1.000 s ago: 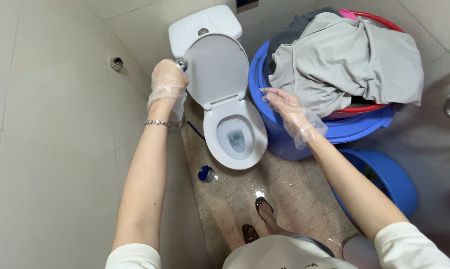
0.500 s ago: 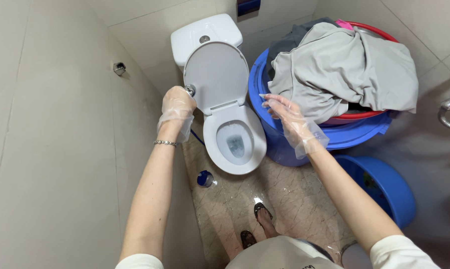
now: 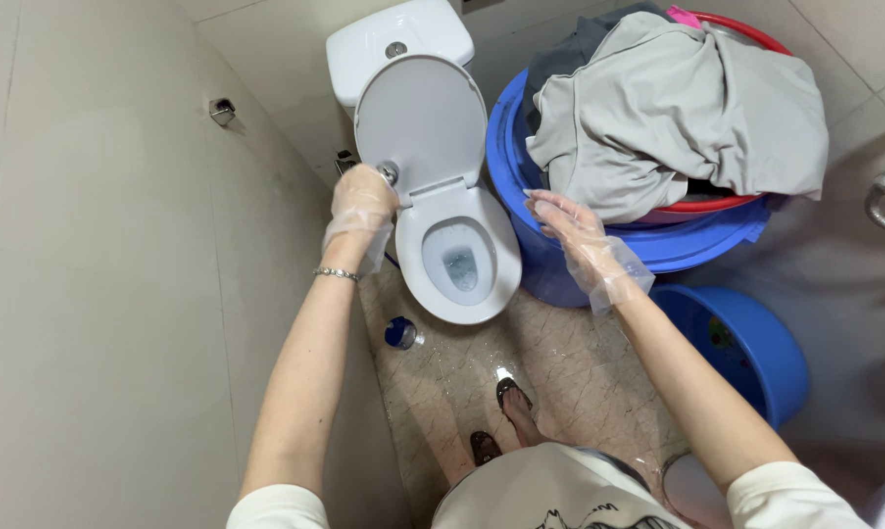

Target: The person sprays cleaning solution into the toilet bowl and on the floor, then uses a handheld bidet sprayer to rinse the bowl and surrounding floor. They scrub the toilet base and floor with a brush while kneeling, then rinse the area again with the sprayer.

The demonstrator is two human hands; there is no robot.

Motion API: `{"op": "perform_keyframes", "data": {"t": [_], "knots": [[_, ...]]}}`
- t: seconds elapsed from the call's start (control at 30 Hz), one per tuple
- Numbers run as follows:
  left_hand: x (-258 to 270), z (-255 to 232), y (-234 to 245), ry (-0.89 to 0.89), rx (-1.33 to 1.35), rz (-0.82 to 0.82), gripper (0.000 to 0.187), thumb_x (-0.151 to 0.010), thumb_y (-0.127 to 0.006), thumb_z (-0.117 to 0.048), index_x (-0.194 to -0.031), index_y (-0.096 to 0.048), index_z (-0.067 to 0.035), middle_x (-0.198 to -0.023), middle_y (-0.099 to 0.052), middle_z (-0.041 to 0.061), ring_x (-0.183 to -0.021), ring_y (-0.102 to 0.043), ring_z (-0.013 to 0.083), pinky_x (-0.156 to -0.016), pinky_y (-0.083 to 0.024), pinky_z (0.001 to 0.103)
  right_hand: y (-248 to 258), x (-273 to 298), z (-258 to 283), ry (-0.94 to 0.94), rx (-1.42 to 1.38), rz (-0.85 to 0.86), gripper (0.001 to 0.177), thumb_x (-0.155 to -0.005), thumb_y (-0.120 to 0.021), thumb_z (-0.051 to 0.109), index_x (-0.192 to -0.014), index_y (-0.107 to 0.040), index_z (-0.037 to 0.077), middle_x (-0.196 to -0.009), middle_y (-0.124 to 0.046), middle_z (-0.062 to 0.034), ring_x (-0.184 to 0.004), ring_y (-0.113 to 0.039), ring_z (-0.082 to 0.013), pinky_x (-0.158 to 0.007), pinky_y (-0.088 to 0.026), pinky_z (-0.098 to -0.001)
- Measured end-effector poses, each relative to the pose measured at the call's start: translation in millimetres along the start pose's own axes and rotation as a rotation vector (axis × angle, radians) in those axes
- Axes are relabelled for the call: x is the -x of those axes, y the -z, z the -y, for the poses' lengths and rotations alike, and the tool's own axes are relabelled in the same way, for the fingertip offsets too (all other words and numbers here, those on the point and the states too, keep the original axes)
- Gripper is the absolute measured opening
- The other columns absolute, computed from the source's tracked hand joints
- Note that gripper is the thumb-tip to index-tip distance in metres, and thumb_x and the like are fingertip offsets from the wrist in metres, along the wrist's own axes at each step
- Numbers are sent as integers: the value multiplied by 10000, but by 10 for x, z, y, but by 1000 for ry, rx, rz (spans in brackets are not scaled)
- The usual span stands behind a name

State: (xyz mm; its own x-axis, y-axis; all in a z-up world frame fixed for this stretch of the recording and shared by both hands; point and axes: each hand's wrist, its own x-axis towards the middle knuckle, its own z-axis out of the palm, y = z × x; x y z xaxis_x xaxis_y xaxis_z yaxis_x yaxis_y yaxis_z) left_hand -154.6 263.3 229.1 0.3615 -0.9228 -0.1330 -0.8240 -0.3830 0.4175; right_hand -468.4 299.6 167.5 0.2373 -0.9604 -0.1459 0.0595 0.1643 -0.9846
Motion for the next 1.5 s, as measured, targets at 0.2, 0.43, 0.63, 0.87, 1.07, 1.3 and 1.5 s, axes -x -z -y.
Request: {"op": "perform_keyframes", "data": {"t": [0.2,0.43,0.63,0.87,1.07,1.3,1.5], "knots": [[-132,-328,96,-93,17,-64,178,-858,-661,-97,-963,-758,10,-1053,-709,276,-1023,-704,411,-891,-576,444,-19,63,-78,-32,45,-20,542,-941,-639,428,-1353,-640,75,-1274,-696,-44,-1196,-610,-122,-1015,-418,-312],[-24,-453,41,-146,25,-54,169,-832,-657,-86,-949,-749,-7,-1017,-697,281,-983,-688,425,-845,-568,468,33,26,-89,-37,57,-43,540,-931,-647,430,-1342,-641,81,-1262,-702,-42,-1200,-618,-117,-1010,-428,-302],[-56,-490,174,-232,16,-112,160,-822,-664,-85,-924,-748,5,-978,-703,284,-951,-698,431,-855,-566,469,39,-6,-114,-32,33,-47,502,-942,-654,399,-1332,-658,84,-1241,-704,-35,-1163,-611,-107,-991,-418,-291],[108,-531,-64,-270,-50,10,149,-822,-666,-80,-914,-760,-11,-981,-703,284,-959,-694,440,-846,-572,473,12,26,-98,-12,30,-26,485,-947,-643,386,-1335,-646,94,-1262,-699,-27,-1203,-607,-110,-1025,-410,-304],[78,-178,-12,-106,-105,23,159,-838,-702,-122,-931,-762,-8,-1002,-709,279,-974,-704,418,-867,-575,454,60,125,-91,2,62,-28,477,-963,-628,383,-1334,-657,83,-1249,-715,-49,-1208,-624,-124,-1038,-413,-323],[362,379,76,-12,-13,-106,166,-857,-687,-134,-952,-752,-14,-1018,-717,242,-980,-689,414,-850,-558,470,39,213,-183,-7,35,-43,474,-960,-644,370,-1341,-647,88,-1247,-708,-36,-1185,-622,-114,-1003,-419,-313],[801,664,-285,92,-19,9,191,-872,-678,-161,-983,-752,-23,-1053,-704,253,-1008,-675,431,-869,-549,488,12,422,-472,-58,68,-49,470,-953,-655,381,-1331,-656,102,-1239,-706,-23,-1184,-616,-127,-1010,-425,-321]]}}
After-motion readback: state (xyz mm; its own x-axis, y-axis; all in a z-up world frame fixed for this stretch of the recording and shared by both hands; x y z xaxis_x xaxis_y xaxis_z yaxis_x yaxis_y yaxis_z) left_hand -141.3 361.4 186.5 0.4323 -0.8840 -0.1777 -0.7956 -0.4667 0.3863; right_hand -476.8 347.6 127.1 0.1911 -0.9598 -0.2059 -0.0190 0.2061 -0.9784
